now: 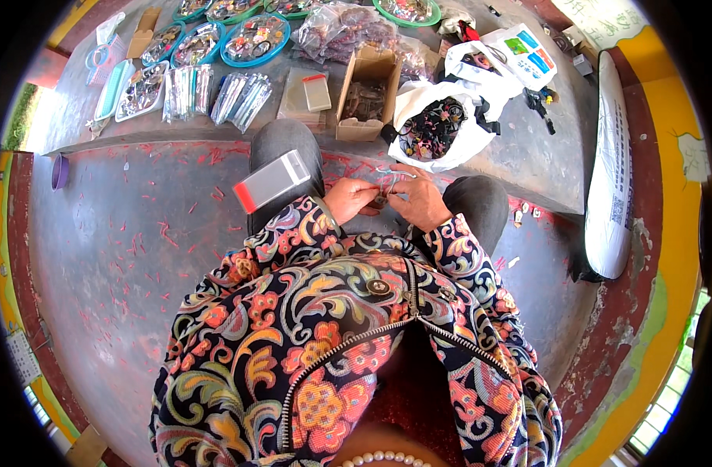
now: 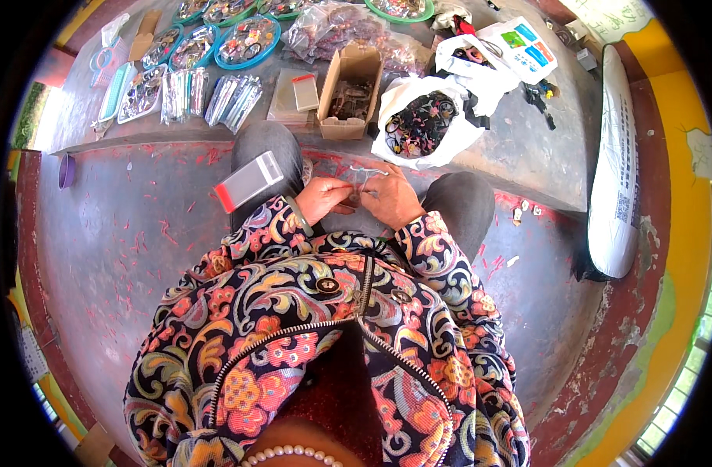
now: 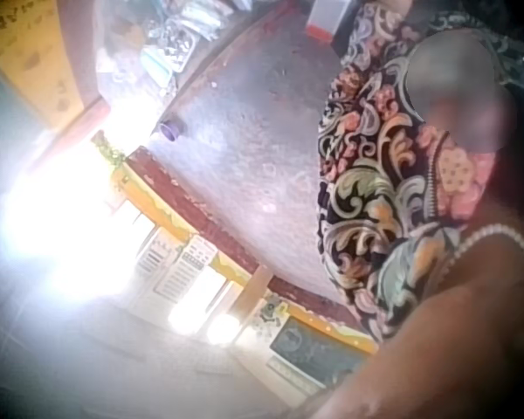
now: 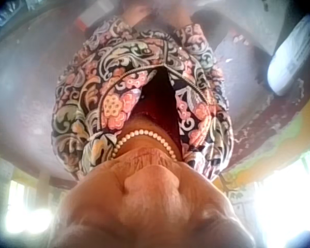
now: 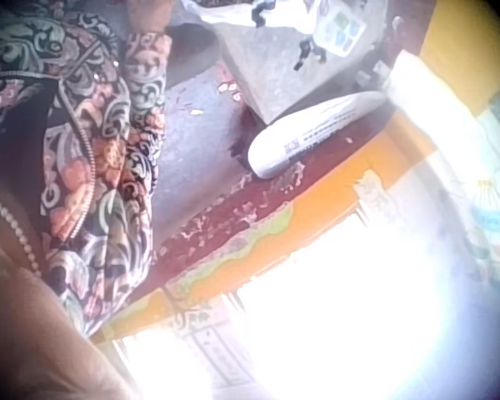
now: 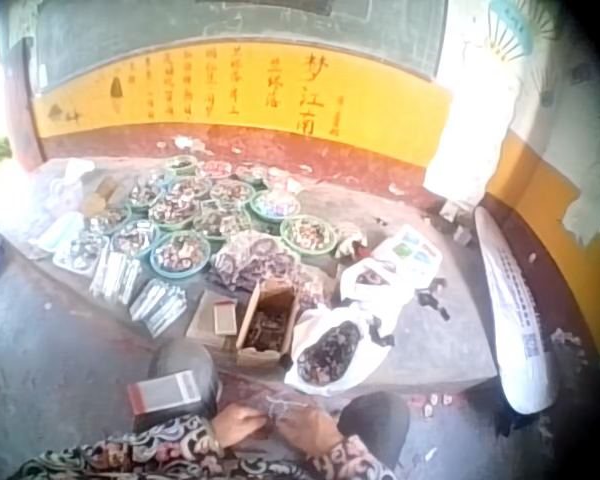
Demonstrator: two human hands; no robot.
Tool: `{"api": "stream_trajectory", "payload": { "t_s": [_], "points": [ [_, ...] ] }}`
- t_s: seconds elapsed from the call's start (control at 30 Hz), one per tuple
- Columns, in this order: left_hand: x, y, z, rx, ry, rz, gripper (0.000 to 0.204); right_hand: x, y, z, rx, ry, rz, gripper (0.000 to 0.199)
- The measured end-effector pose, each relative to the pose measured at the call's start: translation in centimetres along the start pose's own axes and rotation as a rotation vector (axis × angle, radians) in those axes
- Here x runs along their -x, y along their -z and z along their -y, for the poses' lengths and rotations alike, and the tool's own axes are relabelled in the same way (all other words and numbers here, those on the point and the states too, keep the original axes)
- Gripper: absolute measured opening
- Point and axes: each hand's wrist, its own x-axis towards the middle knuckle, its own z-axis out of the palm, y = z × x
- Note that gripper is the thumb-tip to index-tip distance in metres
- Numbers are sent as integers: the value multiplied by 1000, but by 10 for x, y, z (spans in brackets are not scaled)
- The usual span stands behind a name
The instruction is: The person sits on the floor and assembles small keychains by hand. They pick up small metal charms and plastic rings, link them together, and place the finished items into a small plastic bag. The workspace is cluttered with trays of components and packaging materials.
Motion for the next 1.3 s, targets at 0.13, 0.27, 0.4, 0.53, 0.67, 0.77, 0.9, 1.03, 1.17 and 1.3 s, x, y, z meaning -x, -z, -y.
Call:
{"api": "stream_trajectory", "payload": {
  "t_s": [0.13,0.27,0.4,0.53,0.67,0.77,0.9,1.03,1.17,1.3],
  "points": [
    [1,-1,-2,3,7,27,25,2,-5,-5,-79,-45,45,16],
    [3,-1,-2,26,2,36,26,1,-7,-3,-84,-80,90,18],
    [2,-3,-4,30,-14,45,27,1,-8,-5,-108,-127,62,17],
    [3,-1,-3,-10,-41,45,28,-2,-6,-6,-233,-168,100,18],
    [4,-3,-5,-14,-57,53,27,-1,-10,-9,-168,-67,115,22],
    [6,-6,-10,-24,-51,83,26,3,-19,-9,-128,-245,25,27],
    [5,-6,-7,-20,-47,85,26,4,-19,-17,18,-145,196,47],
    [3,0,0,7,-107,10,25,-2,-4,-5,-180,-234,167,42],
    [3,-2,-4,-47,-71,25,25,-7,13,14,-432,-390,70,27],
    [6,-6,-10,-141,-119,27,25,-7,6,6,-320,-346,-65,24]
  ]
}}
